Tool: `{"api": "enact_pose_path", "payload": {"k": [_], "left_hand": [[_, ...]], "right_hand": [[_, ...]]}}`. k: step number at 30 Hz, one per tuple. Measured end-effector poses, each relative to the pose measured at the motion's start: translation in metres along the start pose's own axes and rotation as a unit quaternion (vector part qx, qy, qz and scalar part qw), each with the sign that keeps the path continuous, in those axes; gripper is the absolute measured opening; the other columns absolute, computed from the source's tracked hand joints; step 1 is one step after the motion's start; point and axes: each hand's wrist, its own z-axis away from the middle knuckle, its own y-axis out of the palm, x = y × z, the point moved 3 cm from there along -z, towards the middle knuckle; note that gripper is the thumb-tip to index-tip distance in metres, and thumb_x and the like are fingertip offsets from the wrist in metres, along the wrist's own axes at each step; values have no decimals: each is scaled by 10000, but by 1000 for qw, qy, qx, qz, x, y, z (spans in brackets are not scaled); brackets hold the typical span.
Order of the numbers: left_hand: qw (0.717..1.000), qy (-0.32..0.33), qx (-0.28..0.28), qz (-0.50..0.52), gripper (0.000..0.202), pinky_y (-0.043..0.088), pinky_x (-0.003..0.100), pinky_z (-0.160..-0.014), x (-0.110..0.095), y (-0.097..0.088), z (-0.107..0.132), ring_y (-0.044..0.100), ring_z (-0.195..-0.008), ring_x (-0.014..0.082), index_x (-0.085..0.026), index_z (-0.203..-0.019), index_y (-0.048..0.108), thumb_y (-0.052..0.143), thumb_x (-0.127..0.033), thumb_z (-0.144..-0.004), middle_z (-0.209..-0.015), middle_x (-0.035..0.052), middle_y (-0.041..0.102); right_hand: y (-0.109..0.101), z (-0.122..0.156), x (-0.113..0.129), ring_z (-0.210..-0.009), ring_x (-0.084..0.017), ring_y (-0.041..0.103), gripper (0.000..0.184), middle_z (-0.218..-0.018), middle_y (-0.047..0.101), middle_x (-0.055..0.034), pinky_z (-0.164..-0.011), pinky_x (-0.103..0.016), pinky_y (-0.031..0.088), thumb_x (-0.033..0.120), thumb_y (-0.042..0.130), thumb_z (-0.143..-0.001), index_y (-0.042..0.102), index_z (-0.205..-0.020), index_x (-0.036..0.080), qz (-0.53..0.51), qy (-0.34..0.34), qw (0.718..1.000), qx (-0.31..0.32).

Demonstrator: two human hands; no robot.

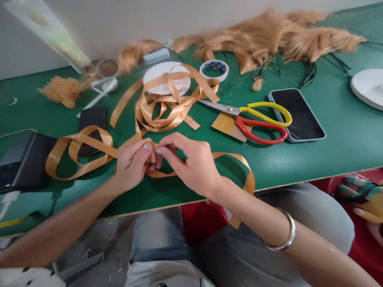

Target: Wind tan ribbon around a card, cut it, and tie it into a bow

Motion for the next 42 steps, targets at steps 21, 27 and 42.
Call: {"api": "enact_pose_path", "payload": {"k": [21,27,42], "left_hand": [[1000,-14,-23,12,368,367,193,-426,2,-2,-1,452,-434,57,-173,-614,456,367,-331,-934,-524,-28,527],[1000,-7,-25,-5,378,372,193,-441,2,-2,-2,453,-437,52,-170,-607,467,365,-324,-937,-524,-31,517],[998,-10,13,-56,375,391,204,-463,2,0,-2,478,-455,72,-178,-622,470,352,-345,-937,-498,-25,505]], "right_hand": [[0,-3,-4,-572,-62,524,117,-604,584,47,-548,-185,412,75,563,-762,589,-687,162,-53,20,998,-7],[1,-2,-6,-603,-69,560,23,-671,619,32,-543,-186,425,157,576,-799,598,-795,163,-63,38,997,-14],[1,-2,-6,-600,-80,553,68,-642,628,23,-569,-202,423,195,587,-802,633,-763,163,-14,52,999,2]]}}
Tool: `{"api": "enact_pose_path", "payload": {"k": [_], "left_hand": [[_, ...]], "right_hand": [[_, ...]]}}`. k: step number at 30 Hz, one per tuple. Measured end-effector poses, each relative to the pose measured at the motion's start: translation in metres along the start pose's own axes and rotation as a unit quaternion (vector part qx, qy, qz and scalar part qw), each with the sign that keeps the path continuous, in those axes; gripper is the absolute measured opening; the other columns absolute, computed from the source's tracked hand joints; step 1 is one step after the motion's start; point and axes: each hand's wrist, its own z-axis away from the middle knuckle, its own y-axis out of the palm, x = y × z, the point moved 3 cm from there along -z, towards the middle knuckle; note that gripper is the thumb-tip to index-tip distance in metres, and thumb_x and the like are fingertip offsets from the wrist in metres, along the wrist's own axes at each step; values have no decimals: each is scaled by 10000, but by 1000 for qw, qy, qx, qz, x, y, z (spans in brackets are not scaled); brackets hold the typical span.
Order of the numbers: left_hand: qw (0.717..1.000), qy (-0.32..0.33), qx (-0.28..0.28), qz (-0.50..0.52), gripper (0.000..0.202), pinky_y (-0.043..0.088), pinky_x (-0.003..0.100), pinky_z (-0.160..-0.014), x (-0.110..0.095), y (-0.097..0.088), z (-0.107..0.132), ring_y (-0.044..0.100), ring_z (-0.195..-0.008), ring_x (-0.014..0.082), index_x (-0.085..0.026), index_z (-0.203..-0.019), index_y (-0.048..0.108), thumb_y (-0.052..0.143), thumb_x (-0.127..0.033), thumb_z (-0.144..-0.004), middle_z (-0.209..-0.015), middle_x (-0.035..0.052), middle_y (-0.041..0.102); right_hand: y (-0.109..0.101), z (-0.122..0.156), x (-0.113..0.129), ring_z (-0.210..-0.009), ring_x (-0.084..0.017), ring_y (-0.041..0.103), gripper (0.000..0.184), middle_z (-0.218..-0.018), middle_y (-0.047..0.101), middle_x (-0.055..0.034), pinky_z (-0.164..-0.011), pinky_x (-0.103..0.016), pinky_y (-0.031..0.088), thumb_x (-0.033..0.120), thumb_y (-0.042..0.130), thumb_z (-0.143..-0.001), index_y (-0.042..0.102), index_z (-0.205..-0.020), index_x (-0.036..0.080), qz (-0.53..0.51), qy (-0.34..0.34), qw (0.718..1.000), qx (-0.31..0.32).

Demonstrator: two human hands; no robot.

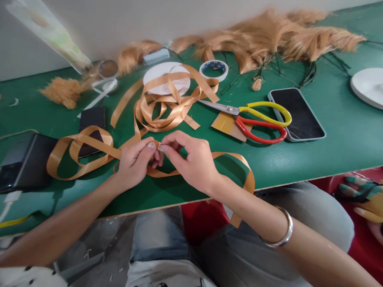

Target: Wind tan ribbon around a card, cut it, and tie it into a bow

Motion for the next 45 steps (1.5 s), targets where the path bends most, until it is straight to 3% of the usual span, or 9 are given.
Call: {"api": "enact_pose_path", "payload": {"k": [9,20,30,37,45], "left_hand": [[1000,-8,4,-2,377,384,219,-467,0,0,0,477,-455,81,-182,-623,471,348,-352,-936,-501,-17,505],[999,-21,-32,30,381,384,198,-446,0,-1,-3,470,-449,66,-170,-613,474,357,-338,-934,-518,-19,516],[989,-52,-104,92,348,347,185,-392,4,-7,-10,431,-394,55,-169,-622,484,387,-312,-923,-483,-31,523],[982,-72,-137,108,329,259,196,-367,17,-15,-15,347,-380,58,-182,-684,522,437,-418,-896,-426,-58,378],[992,-66,-88,61,344,228,216,-382,22,-20,-19,303,-399,65,-185,-685,542,470,-469,-864,-459,-60,313]], "right_hand": [[0,0,0,-567,-65,518,68,-601,601,35,-546,-188,400,139,599,-773,635,-717,154,-13,-8,1000,-15],[1,-1,-2,-559,-72,507,77,-584,582,39,-557,-207,399,127,583,-760,626,-704,158,-37,13,999,-1],[1,-6,-8,-520,-66,490,82,-552,546,38,-509,-203,383,160,575,-766,594,-688,144,-88,66,994,14],[-13,-14,-14,-496,-69,484,84,-541,533,36,-482,-215,377,166,585,-755,574,-673,155,-91,61,993,-50],[-38,-30,-23,-479,-92,482,137,-527,512,26,-458,-253,389,192,601,-779,552,-652,200,-46,23,990,-129]]}}
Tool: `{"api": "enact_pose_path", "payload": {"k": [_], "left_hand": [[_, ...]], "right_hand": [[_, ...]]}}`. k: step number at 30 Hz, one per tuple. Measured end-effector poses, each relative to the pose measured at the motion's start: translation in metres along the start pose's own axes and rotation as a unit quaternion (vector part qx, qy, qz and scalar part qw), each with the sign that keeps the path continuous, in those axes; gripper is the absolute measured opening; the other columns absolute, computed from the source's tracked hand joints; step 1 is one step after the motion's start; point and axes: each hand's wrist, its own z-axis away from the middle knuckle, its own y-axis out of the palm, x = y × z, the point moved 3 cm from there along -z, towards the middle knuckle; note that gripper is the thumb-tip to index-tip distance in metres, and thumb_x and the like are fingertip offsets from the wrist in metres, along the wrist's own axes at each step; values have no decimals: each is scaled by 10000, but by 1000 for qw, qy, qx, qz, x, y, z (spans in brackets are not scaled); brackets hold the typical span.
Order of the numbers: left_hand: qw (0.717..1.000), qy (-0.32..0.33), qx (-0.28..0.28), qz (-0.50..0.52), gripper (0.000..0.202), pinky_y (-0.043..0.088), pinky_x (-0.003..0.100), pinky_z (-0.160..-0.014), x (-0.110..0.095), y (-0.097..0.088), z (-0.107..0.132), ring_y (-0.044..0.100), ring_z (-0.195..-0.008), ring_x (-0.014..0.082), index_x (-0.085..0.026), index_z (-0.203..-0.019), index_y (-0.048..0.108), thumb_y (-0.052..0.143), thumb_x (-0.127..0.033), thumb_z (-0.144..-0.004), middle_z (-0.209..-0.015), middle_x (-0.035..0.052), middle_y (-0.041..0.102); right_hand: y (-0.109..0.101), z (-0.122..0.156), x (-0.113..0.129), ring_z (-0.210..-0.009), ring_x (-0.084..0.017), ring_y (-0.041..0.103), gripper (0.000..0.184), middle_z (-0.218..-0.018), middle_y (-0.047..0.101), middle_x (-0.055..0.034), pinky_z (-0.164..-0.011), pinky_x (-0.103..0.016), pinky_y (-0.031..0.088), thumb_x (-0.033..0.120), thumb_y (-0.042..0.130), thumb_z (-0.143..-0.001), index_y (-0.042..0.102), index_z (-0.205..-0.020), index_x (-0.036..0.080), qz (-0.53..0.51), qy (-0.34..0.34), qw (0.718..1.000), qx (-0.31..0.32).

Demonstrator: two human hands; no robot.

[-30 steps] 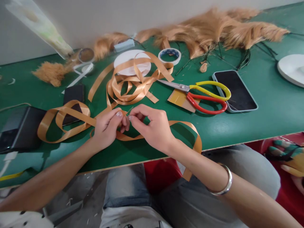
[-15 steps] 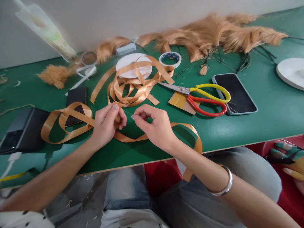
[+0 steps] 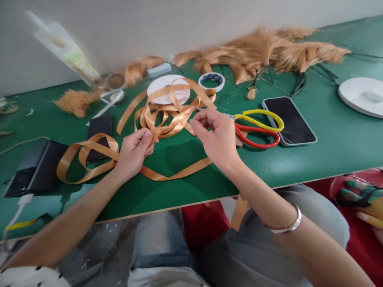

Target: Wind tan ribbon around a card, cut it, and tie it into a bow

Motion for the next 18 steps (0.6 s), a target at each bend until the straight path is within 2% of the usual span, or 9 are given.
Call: {"api": "enact_pose_path", "payload": {"k": [5,11,14,18], "left_hand": [[999,-6,27,-32,298,181,229,-379,1,-1,-2,273,-406,65,-188,-773,618,556,-478,-807,-489,-57,326],[998,-18,10,-60,311,177,230,-387,5,-5,-5,274,-392,70,-189,-765,632,529,-477,-823,-467,-62,304],[997,-2,13,-72,300,192,228,-389,4,-6,-6,302,-397,74,-186,-765,628,529,-464,-825,-472,-56,357],[993,20,29,-112,284,259,215,-422,-3,-6,-5,382,-448,81,-172,-770,612,572,-452,-799,-534,-34,474]], "right_hand": [[-7,-7,-6,-458,-89,477,140,-511,508,30,-459,-261,401,156,605,-764,545,-647,202,-10,13,1000,-22],[-19,-17,-10,-453,-87,481,163,-504,509,34,-454,-260,399,123,598,-748,532,-623,205,-21,9,996,-82],[-27,-23,-15,-466,-82,480,164,-519,507,28,-473,-263,402,115,584,-757,528,-632,205,-20,2,994,-110],[-34,-31,-23,-475,-76,477,160,-528,494,29,-482,-262,389,125,560,-782,516,-651,207,-23,3,993,-114]]}}
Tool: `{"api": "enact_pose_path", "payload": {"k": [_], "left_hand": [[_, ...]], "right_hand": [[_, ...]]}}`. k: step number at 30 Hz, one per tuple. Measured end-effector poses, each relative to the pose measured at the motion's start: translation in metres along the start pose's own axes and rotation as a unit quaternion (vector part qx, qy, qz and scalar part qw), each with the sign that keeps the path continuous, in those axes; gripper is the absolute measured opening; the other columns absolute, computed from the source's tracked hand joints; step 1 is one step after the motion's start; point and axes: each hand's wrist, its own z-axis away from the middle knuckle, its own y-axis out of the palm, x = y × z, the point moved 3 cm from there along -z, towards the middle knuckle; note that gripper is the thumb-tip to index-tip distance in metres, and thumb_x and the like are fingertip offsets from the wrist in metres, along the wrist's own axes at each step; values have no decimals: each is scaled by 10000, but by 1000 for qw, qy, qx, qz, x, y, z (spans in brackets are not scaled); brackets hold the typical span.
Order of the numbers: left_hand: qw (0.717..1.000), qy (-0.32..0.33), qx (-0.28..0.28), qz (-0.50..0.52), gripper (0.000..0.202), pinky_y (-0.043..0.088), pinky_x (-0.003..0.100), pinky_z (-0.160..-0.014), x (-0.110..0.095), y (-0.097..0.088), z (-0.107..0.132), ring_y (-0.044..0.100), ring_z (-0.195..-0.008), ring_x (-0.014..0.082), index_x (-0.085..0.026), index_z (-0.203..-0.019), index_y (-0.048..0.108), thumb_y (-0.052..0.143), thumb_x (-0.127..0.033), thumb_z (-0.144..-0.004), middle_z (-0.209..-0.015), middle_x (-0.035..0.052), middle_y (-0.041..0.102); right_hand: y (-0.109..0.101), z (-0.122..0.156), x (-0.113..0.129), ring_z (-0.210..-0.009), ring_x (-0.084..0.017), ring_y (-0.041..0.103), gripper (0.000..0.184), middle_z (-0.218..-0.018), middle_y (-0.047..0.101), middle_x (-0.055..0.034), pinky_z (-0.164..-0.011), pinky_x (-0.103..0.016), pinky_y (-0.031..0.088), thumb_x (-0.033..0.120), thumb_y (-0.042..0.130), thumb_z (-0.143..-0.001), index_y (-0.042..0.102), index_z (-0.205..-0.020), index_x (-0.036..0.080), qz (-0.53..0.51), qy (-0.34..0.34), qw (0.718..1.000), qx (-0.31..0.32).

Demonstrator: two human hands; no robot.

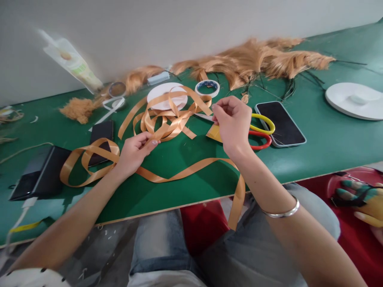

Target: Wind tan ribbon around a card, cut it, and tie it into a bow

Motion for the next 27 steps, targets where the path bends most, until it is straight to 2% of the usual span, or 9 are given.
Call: {"api": "enact_pose_path", "payload": {"k": [2,4,9,18,22,25,27], "left_hand": [[1000,1,11,-14,284,305,205,-458,-5,0,1,454,-514,93,-166,-808,614,598,-448,-779,-628,-7,559],[999,-11,16,-30,285,315,203,-471,-8,-1,1,466,-535,97,-162,-828,619,570,-442,-800,-670,4,585],[997,-42,5,-58,358,264,225,-452,-8,-5,0,350,-461,85,-158,-817,641,424,-436,-879,-539,-26,442],[997,-58,-23,49,361,219,234,-439,3,-7,-1,309,-432,77,-154,-735,578,427,-447,-884,-479,-50,316],[996,-66,-21,61,359,206,229,-429,0,-6,-1,294,-424,71,-154,-715,549,426,-445,-885,-475,-55,302],[997,-62,-1,52,360,211,225,-430,-2,-4,0,299,-427,70,-159,-709,537,415,-445,-891,-476,-55,302],[997,-63,6,47,362,211,222,-426,-3,-3,2,297,-422,70,-163,-694,525,414,-446,-890,-472,-58,293]], "right_hand": [[-2,-4,-2,-468,-71,472,166,-522,478,45,-476,-253,374,112,553,-782,508,-652,206,-5,1,1000,-10],[-5,-8,-3,-451,-62,457,182,-506,471,58,-468,-241,358,66,549,-759,511,-635,194,-21,16,999,-40],[-14,-16,-2,-413,-52,432,211,-444,481,63,-448,-227,314,-13,542,-698,534,-573,157,-81,63,988,-115],[-39,-34,-1,-371,-46,386,338,-377,431,68,-451,-230,289,-77,436,-743,473,-514,167,-122,121,962,-212],[-28,-27,0,-422,-54,421,271,-457,478,50,-473,-237,309,-34,471,-738,490,-566,175,-97,80,979,-159],[-8,-6,9,-518,-74,478,158,-576,517,38,-540,-244,362,41,526,-739,507,-679,186,-11,-14,997,-78],[7,13,18,-598,-92,510,112,-665,545,27,-604,-257,388,86,549,-750,532,-789,189,61,-87,994,-3]]}}
